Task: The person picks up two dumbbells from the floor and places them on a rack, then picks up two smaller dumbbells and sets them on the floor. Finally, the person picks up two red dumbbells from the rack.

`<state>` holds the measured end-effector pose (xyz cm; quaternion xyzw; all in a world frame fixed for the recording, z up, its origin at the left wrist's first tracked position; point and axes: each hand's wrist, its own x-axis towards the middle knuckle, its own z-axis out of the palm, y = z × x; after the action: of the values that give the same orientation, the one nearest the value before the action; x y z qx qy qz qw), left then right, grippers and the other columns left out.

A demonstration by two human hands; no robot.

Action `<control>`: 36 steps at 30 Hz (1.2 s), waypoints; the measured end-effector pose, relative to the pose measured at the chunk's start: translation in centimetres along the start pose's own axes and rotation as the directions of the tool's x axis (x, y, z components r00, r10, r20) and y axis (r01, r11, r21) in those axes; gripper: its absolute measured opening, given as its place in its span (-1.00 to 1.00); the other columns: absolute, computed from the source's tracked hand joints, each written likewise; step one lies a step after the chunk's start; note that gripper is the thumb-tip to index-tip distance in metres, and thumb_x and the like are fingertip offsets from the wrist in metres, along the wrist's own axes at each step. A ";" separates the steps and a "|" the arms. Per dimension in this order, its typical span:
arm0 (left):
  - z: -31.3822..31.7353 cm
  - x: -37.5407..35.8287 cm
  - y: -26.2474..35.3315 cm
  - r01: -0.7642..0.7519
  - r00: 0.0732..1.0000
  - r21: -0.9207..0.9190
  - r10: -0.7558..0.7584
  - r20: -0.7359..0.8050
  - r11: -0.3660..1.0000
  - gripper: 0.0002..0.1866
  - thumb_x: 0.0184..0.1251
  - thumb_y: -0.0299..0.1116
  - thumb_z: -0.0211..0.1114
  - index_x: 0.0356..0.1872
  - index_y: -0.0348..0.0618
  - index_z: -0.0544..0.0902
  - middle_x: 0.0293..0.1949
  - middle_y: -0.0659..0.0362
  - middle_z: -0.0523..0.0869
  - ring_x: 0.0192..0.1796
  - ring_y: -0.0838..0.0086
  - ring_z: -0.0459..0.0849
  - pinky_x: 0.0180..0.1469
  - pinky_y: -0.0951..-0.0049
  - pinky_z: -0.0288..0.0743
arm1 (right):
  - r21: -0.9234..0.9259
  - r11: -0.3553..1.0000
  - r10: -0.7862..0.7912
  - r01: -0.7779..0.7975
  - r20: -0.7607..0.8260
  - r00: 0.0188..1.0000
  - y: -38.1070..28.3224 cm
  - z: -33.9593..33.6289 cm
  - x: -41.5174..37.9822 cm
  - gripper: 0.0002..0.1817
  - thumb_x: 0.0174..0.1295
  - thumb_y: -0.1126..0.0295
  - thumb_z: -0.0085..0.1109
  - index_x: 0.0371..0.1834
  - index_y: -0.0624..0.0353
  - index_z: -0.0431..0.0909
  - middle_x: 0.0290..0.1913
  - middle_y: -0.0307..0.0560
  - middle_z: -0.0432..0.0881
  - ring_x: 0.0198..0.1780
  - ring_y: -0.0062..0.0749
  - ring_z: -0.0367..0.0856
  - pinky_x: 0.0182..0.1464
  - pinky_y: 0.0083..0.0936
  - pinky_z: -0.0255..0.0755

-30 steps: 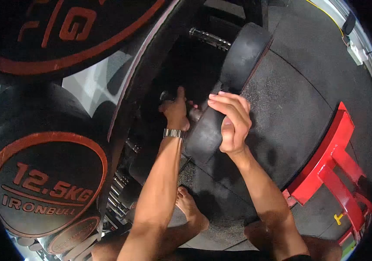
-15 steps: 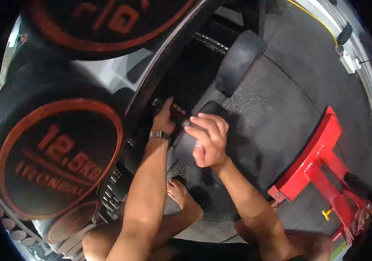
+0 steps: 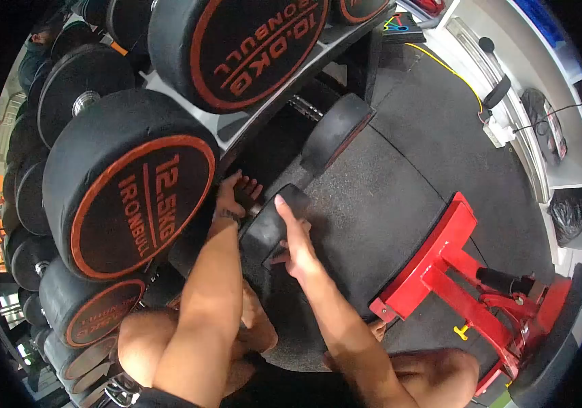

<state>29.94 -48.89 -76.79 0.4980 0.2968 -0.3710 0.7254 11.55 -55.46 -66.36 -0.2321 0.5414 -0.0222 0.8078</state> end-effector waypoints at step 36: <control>-1.6 1.0 -0.4 -0.063 0.921 -0.166 0.121 0.371 0.984 -0.67 0.32 -0.37 0.28 -0.58 0.05 0.32 -0.66 0.34 0.23 -0.62 0.54 0.20 -0.47 0.45 0.14 | 0.145 0.891 -0.384 0.431 -0.267 0.884 3.3 2.9 4.2 0.12 0.17 -0.01 0.37 0.56 0.45 -0.11 0.53 0.20 0.12 0.50 -0.10 0.12 0.52 -0.34 -0.05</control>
<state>30.01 -47.69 -78.35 0.3739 0.1540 -0.4024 0.8213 15.17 -52.66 -70.43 -0.2545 0.5654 -0.2734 0.7353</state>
